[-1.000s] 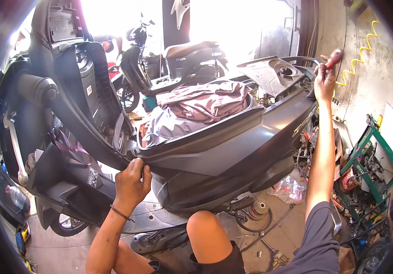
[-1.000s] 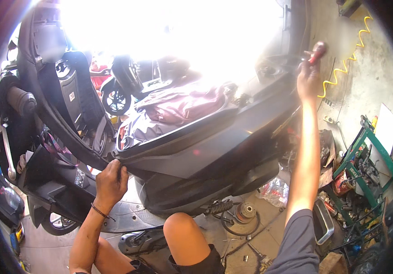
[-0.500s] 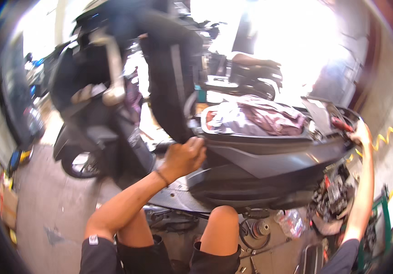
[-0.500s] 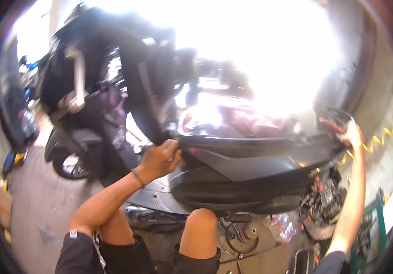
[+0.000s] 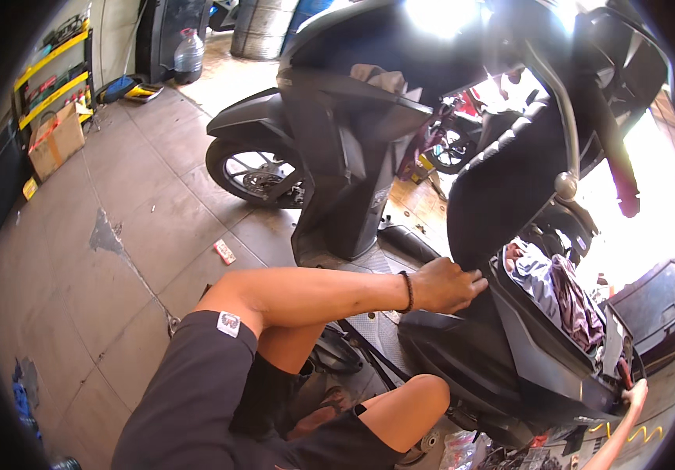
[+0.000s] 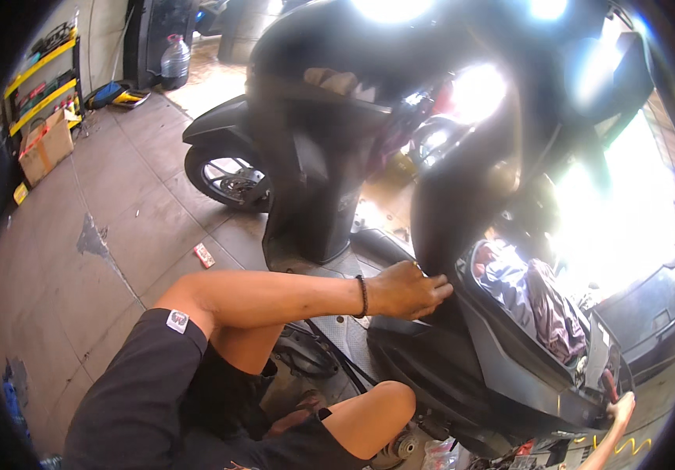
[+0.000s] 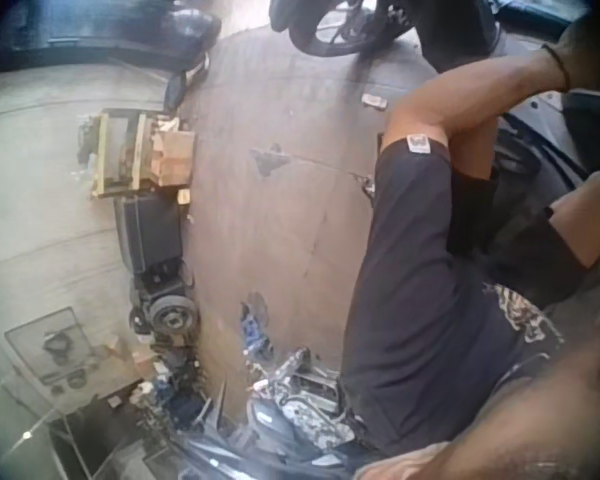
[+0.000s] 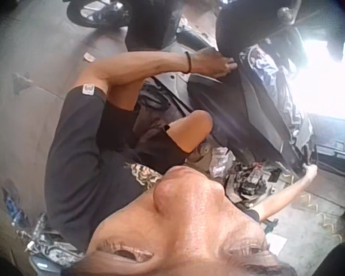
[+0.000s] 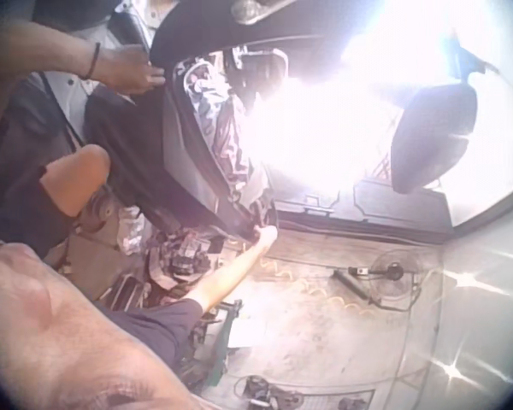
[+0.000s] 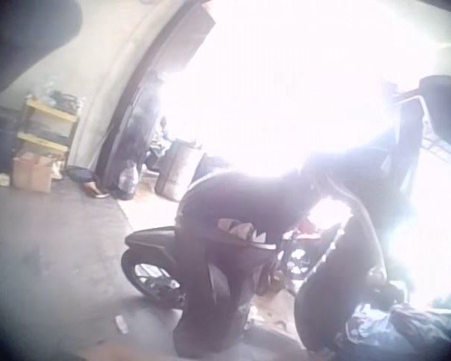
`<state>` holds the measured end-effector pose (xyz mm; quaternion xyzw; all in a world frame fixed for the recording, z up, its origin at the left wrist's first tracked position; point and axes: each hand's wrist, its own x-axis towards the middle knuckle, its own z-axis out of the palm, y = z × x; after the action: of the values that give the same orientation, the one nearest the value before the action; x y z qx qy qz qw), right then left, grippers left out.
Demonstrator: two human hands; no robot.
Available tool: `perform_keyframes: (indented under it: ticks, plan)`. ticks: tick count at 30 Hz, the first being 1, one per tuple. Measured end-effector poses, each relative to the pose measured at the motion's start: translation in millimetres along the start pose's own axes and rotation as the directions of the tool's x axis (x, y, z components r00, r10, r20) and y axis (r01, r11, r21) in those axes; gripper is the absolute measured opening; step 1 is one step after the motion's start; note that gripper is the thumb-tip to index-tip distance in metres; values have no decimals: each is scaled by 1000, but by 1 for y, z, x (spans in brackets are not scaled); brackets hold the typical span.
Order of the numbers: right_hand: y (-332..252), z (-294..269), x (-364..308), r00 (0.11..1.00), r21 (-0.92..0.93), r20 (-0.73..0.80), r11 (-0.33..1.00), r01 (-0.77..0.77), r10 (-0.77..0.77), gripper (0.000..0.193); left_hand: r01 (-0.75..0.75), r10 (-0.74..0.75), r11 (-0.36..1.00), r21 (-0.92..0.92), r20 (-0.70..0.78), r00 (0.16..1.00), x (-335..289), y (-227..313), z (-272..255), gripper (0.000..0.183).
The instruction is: The person unscrews bolts from the plastic panel of a motorcycle using a power drill and a screwdriver, and then manipulates the panel's edge by hand.
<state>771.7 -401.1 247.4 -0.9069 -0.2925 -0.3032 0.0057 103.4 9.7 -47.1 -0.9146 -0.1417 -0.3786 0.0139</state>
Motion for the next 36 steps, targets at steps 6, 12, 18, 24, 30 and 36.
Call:
perform_keyframes:
  ticks: [6, 12, 18, 24, 30, 36]
  plan:
    - [-10, -13, -8, 999, 5, 36, 1000, -27, 27, 34, -11, 10, 999, -48, -13, 1000, 1, 2, -5, 33]
    - [-29, -21, -13, 998, 0, 61, 1000, -6, 6, 32, -20, 17, 999, -39, -92, 996, -6, -6, -1, 30]
    - [-44, -48, -28, 992, 148, 123, 989, 23, -41, 30, 4, -6, 995, -98, -15, 1000, 6, 4, -1, 29]
    - [-135, -59, -69, 994, 15, -104, 1000, -21, 23, 22, -1, 1, 1000, 0, -20, 1000, 4, -5, -12, 20]
    - [-123, -56, -64, 941, -113, 69, 940, -323, 332, 35, -29, 27, 999, -41, -51, 998, 9, 4, -10, 16]
    - [-125, -55, -61, 968, 4, 101, 973, -232, 230, 28, 2, -4, 998, -59, -21, 1000, 2, -4, -12, 16]
